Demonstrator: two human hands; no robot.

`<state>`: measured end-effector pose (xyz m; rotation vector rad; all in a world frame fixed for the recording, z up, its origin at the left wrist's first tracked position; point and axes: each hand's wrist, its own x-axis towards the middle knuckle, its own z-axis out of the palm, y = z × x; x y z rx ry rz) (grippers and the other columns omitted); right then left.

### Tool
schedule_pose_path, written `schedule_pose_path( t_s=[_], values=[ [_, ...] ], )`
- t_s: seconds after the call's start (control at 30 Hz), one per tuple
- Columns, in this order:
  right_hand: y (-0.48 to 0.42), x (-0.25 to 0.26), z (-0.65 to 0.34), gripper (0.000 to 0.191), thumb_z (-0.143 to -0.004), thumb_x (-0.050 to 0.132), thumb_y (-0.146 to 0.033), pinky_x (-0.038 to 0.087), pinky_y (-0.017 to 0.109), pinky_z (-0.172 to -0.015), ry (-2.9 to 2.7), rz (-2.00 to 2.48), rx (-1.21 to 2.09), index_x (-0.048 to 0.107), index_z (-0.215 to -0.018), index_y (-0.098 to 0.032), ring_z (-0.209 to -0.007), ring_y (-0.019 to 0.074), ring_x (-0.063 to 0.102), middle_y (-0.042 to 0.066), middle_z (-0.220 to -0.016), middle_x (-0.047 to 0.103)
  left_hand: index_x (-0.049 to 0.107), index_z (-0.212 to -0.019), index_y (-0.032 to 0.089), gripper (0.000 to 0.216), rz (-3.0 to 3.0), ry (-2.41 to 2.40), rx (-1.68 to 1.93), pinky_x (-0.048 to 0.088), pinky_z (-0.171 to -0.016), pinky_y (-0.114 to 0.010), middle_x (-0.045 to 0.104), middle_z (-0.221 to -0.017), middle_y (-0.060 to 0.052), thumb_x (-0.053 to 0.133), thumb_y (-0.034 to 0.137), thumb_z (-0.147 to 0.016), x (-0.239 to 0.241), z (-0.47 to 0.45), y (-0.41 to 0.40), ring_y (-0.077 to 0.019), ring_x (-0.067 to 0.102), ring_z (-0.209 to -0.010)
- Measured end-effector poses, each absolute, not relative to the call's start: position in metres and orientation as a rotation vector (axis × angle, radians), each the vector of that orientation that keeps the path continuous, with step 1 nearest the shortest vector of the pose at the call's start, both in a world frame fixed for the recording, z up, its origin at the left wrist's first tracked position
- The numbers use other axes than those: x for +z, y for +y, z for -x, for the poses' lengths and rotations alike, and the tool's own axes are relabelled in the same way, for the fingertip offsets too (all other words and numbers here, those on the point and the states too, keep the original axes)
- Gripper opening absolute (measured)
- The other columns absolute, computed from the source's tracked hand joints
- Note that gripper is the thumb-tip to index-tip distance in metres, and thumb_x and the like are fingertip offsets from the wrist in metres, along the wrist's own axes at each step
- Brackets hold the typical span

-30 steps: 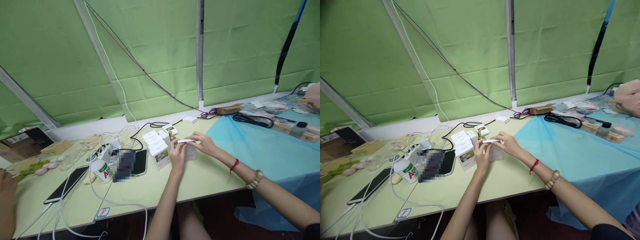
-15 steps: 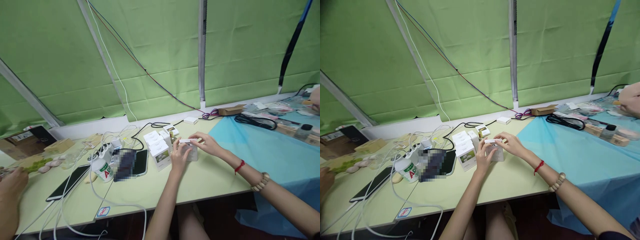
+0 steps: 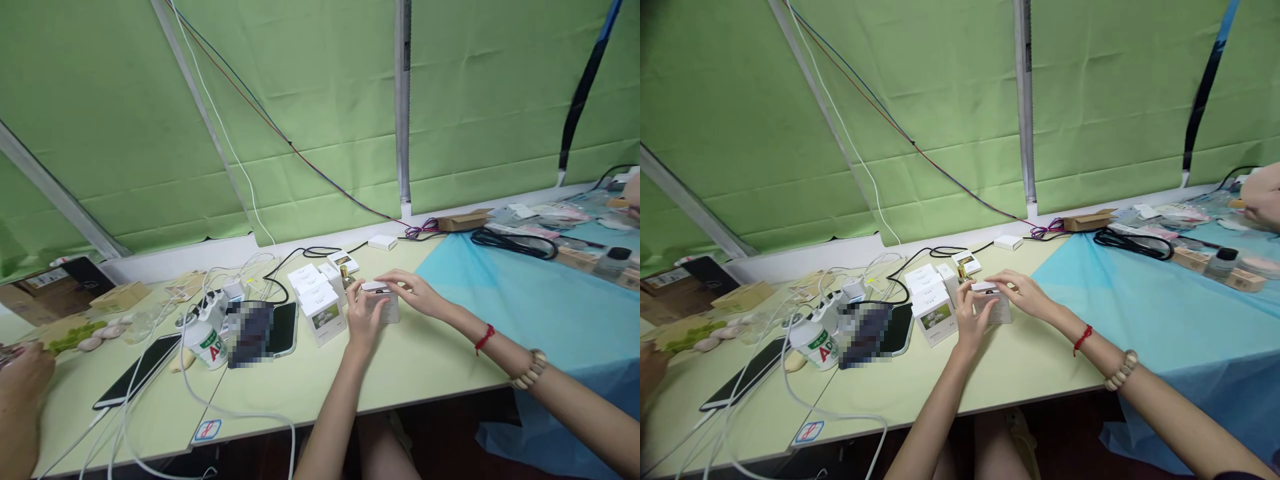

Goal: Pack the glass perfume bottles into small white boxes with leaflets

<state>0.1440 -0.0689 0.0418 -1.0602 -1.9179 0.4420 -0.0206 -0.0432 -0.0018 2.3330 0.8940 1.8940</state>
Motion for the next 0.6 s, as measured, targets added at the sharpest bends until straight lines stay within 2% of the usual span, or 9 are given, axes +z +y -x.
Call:
schedule_pose_path(
  t_s=[0.1,0.23,0.33,0.43,0.6],
  values=[
    [-0.0718,0.0398,-0.1440,0.031,-0.092,0.038,-0.033,0.048,0.023,-0.077,-1.955,1.051,0.398,0.061,-0.112,-0.027,-0.101,0.0125,0.053,0.003,-0.113,0.054,0.052,-0.084,0.012,0.021,-2.338,0.865,1.882,0.045,-0.088,-0.028,0.044,-0.106,-0.010,0.062,0.031,-0.081,-0.0008,0.0228,-0.0422,-0.0162,0.049,-0.105],
    [-0.0747,0.0402,-0.1430,0.032,-0.092,0.038,-0.037,0.047,0.024,-0.079,-1.977,1.068,0.435,0.061,-0.113,-0.030,-0.101,0.0129,0.052,0.003,-0.116,0.051,0.051,-0.091,0.012,0.023,-2.425,0.867,1.742,0.046,-0.085,-0.030,0.040,-0.112,-0.013,0.057,0.032,-0.083,0.0010,0.0224,-0.0440,-0.0181,0.047,-0.106],
    [-0.0731,0.0401,-0.1435,0.032,-0.092,0.038,-0.039,0.046,0.025,-0.082,-1.982,1.048,0.486,0.061,-0.114,-0.031,-0.103,0.0136,0.051,0.003,-0.116,0.051,0.053,-0.093,0.014,0.025,-2.432,0.969,1.670,0.048,-0.070,-0.025,0.038,-0.116,-0.012,0.054,0.037,-0.084,0.0013,0.0203,-0.0466,-0.0151,0.052,-0.093],
    [-0.0697,0.0367,-0.1461,0.033,-0.092,0.039,-0.040,0.045,0.026,-0.083,-1.982,1.018,0.540,0.059,-0.117,-0.034,-0.107,0.0145,0.049,0.003,-0.118,0.049,0.057,-0.095,0.015,0.030,-2.447,1.104,1.612,0.045,-0.055,-0.020,0.037,-0.121,-0.011,0.052,0.043,-0.085,-0.0004,0.0196,-0.0479,-0.0127,0.054,-0.084],
    [-0.0687,0.0317,-0.1492,0.035,-0.090,0.042,-0.041,0.047,0.026,-0.079,-1.974,1.027,0.583,0.057,-0.120,-0.031,-0.104,0.0165,0.050,0.006,-0.122,0.046,0.058,-0.099,0.018,0.033,-2.461,1.207,1.532,0.046,-0.057,-0.021,0.032,-0.131,-0.009,0.047,0.046,-0.088,-0.0058,0.0189,-0.0489,-0.0142,0.054,-0.089]
  ],
)
